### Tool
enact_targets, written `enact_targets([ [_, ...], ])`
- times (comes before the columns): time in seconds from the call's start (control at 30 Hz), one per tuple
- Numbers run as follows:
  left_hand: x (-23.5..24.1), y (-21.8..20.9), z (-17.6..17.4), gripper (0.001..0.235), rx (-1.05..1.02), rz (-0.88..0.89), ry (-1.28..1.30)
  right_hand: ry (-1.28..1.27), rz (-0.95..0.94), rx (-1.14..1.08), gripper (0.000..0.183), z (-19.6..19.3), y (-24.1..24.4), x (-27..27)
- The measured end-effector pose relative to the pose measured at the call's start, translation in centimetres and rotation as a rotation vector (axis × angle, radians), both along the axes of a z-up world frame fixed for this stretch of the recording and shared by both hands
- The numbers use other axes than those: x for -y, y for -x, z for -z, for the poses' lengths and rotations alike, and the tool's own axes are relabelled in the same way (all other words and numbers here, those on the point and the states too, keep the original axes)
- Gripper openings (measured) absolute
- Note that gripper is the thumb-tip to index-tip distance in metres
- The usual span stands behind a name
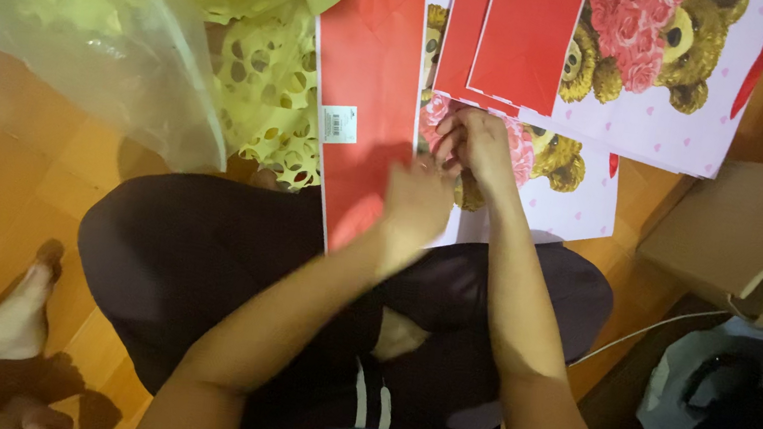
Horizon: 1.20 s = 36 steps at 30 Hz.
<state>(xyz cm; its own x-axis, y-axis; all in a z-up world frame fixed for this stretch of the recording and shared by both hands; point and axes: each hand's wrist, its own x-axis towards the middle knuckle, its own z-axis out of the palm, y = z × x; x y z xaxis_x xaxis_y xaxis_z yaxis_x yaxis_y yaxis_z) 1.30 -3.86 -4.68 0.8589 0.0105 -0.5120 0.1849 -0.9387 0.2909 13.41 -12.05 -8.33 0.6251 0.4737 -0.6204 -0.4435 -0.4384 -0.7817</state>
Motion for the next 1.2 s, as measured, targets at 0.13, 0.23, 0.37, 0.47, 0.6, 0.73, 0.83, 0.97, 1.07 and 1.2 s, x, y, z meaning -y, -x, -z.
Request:
enact_targets([
  [0.13, -11.3, -1.0, 0.5, 0.054, 0.137, -0.207, -0.323, 0.017, 0.026, -0.027, 0.042, -0.3, -0.1, -0.4],
  [0.23, -16.6, 0.8, -0.1, 0.042, 0.373, -0.54, -0.201, 0.004, 0.03, -0.025, 0.042, -0.6, 0.1, -0.5],
  [0.37, -16.3, 0.6, -0.7, 0.052, 0.131, -0.64, 0.026, -0.012, 0.004, 0.014, 0.041, -1.1, 0.3, -0.1],
  [0.47, -15.8, 0.2, -1.5, 0.067, 0.201, -0.62, 0.022, -0.02, 0.017, 0.051, 0.039, -1.7, 0.8, 0.1],
  [0.6, -16.0, -0.2, -2.6, 0.074, 0.35, -0.616, 0.026, -0.115, 0.017, 0.469, 0.033, -2.6, 1.7, 0.9],
  [0.73, -16.1, -1.2, -2.8, 0.068, 0.497, -0.778, 0.409, -0.052, 0.051, 0.983, 0.022, -3.6, 2.2, 1.1],
  [0.83, -15.7, -1.9, -2.3, 0.068, 0.758, -0.789, 0.535, 0.01, -0.102, 1.174, 0.02, -4.0, 2.5, 0.4],
  [0.97, -15.7, -2.5, 0.3, 0.063, 0.754, -0.908, 0.584, 0.119, -0.33, 1.208, 0.022, -3.0, 3.6, -2.0],
  [1.07, -15.7, -2.8, 2.2, 0.059, 0.684, -0.964, 0.481, 0.186, -0.38, 1.22, 0.019, -2.8, 3.9, -2.2],
  [1.2, -16.0, -3.0, 2.3, 0.055, 0.646, -1.02, 0.473, 0.348, -0.282, 1.384, 0.034, -3.6, 2.4, -1.4],
])
